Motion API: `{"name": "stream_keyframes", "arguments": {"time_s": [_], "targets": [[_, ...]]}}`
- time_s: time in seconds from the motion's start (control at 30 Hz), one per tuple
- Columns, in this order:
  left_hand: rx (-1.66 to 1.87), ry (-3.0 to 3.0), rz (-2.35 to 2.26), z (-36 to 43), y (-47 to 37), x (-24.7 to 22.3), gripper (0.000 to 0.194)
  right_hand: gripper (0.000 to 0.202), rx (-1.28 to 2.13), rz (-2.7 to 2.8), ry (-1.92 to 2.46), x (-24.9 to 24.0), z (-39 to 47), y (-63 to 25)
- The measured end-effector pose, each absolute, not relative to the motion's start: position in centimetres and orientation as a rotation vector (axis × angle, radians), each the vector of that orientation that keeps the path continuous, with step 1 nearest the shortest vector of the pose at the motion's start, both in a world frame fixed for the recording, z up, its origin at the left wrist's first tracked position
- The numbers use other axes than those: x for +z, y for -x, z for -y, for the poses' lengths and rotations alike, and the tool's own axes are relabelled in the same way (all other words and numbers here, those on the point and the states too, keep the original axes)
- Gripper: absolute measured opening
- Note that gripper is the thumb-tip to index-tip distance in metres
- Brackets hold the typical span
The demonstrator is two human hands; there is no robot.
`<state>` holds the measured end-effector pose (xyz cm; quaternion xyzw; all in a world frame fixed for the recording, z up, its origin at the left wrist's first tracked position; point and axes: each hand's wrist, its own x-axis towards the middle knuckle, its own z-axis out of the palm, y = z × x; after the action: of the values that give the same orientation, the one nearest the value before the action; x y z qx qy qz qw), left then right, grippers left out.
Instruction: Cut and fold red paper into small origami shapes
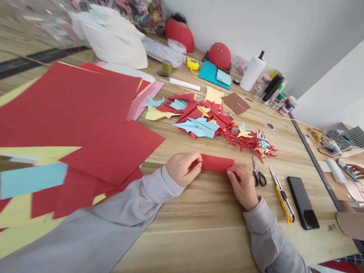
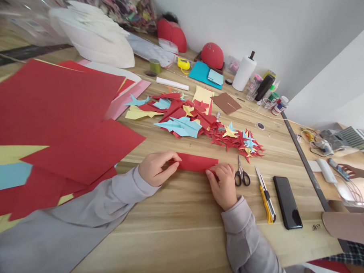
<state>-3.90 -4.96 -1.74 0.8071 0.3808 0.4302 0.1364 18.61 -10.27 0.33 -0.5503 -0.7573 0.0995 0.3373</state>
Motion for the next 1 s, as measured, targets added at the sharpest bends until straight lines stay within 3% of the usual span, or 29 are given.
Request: {"name": "stream_keyframes", "arguments": {"time_s": [0.3, 0.57, 0.77, 1.0], "targets": [[1.276, -2.333, -1.151, 4.8, 3.9, -1.8, 0.017, 0.017, 0.269, 1.910, 1.440, 0.0, 10.2, -18.6], [1.306, -2.336, -1.159, 4.9, 3.8, -1.4, 0.018, 0.028, 0.263, 1.894, 1.494, 0.1, 10.2, -18.6], [1.468, -2.533, -0.965, 4.9, 3.7, -0.7, 0.011, 0.030, 0.228, 1.907, 1.496, -0.1, 10.2, -18.6], [1.534, -2.942, -0.692, 5.6, 2.7, -0.6, 0.018, 0.030, 0.226, 1.885, 1.501, 0.0, 10.2, -18.4]]}}
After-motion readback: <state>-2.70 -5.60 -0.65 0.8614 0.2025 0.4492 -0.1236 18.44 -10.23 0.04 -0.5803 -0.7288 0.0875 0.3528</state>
